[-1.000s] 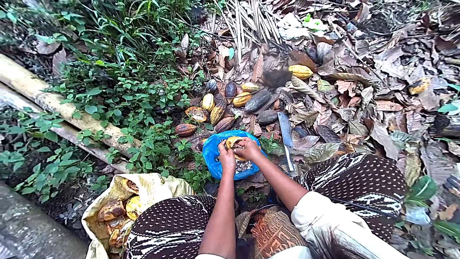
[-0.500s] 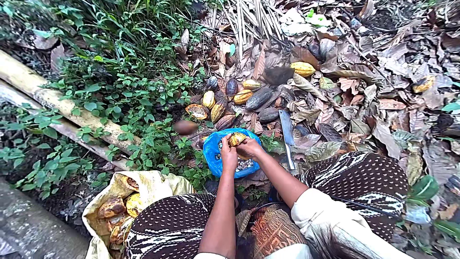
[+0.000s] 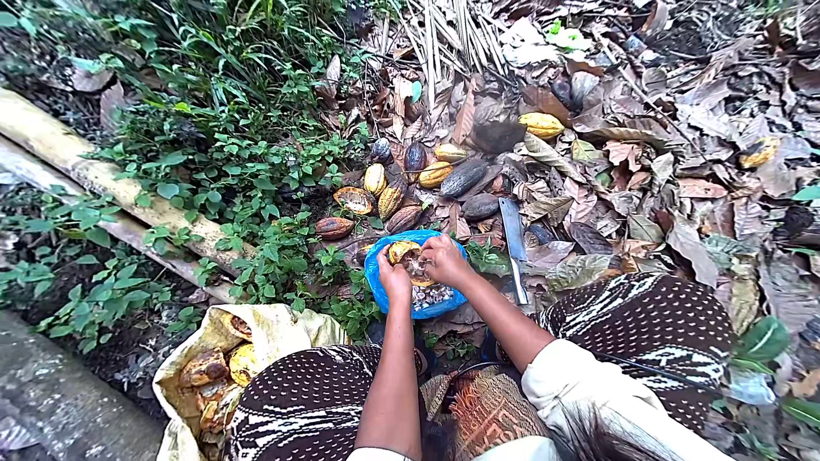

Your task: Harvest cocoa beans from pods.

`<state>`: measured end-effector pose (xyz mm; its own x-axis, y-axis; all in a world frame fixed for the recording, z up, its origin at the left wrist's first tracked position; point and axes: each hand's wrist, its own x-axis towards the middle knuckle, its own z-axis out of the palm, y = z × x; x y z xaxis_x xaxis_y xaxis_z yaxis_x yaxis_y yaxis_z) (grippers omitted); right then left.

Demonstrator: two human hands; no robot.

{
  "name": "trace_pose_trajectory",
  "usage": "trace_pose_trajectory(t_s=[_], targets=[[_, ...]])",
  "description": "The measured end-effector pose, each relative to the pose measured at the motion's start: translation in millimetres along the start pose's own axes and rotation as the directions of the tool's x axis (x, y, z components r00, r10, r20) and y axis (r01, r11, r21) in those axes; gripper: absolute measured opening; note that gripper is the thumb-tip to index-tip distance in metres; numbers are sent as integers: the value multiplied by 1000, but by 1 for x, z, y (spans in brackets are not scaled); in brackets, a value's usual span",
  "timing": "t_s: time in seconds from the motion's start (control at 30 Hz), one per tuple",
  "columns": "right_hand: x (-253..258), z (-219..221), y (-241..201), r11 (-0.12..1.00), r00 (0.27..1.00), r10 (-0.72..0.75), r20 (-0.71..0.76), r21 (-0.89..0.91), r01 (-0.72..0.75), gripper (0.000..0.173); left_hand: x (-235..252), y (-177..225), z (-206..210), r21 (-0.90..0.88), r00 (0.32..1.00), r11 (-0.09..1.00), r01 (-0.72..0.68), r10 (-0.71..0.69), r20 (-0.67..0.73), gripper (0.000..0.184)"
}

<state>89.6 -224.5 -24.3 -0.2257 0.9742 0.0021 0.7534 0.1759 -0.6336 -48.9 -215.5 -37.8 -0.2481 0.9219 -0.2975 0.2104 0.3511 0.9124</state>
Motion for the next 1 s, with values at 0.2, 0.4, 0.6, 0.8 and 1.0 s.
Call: trace_pose_trajectory(t_s=[0.2,0.4,0.6,0.8,1.0], targets=[[-2,12,-32,984,977,-50,206,-155,83,30,-1,19,-9,194,998,981,4,8,-59,48],[-5,15,-51,974,890,47,453,-219,60,41,-9,27,-16,304,999,952,-39,41,-2,49],[-11,20,-36,987,871,57,488,-160,24,43,-17,16,-9,290,992,950,-115,97,78,45],[-1,4,-29,996,815,17,580,-81,37,42,-20,23,-10,262,998,964,-57,45,52,45],[3,-21,-14,991,875,-20,484,129,-48,21,-19,34,-11,274,999,960,-49,45,22,46]])
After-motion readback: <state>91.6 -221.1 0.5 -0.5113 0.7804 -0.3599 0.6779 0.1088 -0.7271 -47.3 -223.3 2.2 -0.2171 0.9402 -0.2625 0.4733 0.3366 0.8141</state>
